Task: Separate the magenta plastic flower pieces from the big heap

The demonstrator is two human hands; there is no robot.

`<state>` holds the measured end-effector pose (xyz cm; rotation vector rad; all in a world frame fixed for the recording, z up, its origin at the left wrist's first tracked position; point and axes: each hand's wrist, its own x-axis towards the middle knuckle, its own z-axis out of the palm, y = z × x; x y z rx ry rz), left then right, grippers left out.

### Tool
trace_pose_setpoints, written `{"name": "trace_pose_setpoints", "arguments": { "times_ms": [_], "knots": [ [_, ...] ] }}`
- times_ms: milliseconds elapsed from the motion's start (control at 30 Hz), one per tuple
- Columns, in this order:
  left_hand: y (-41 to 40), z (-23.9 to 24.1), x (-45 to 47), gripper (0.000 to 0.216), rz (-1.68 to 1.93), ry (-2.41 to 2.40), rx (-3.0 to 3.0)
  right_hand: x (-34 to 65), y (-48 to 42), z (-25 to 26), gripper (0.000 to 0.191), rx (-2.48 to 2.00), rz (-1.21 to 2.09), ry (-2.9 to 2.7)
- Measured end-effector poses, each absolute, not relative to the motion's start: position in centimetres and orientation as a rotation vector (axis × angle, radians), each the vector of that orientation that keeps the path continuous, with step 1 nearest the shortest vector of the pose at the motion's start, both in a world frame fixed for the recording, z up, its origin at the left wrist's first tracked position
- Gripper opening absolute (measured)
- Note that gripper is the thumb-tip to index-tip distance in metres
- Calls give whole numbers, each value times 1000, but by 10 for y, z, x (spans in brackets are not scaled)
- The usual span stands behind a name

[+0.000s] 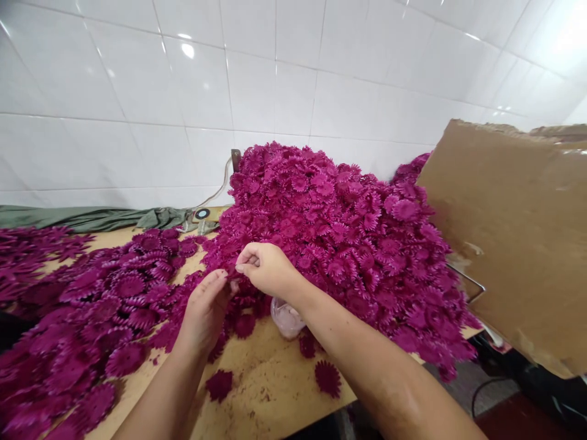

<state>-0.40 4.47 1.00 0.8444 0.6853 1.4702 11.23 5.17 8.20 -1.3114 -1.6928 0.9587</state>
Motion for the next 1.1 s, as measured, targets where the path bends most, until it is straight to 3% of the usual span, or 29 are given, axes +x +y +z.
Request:
{"name": "trace_pose_setpoints", "arguments": {
  "times_ms": [300, 467, 567, 700, 900, 1033, 1100],
  "knots": [
    [51, 10, 0, 19, 1616, 794, 994, 107, 75, 78, 14, -1408, 851, -1510],
    [55, 18, -24, 20, 1798, 836, 905, 140, 88, 86, 14, -1440, 604, -1291],
    [53, 22, -27, 22, 1602, 834, 921, 145, 76, 92, 9, -1357, 615, -1413],
    [42, 25, -11, 41, 1285, 770, 890, 125, 50, 90, 9, -1144, 654, -1801],
    [28, 22, -7, 33, 1350, 763, 794, 109, 31, 74, 13, -1145, 532, -1958],
    [22, 22, -14, 28, 1423, 816, 865, 106, 17, 72, 5, -1177, 558, -1969],
    [18, 25, -16, 27, 1434, 881, 953, 104, 9, 72, 17, -1230, 537, -1972]
  ]
}}
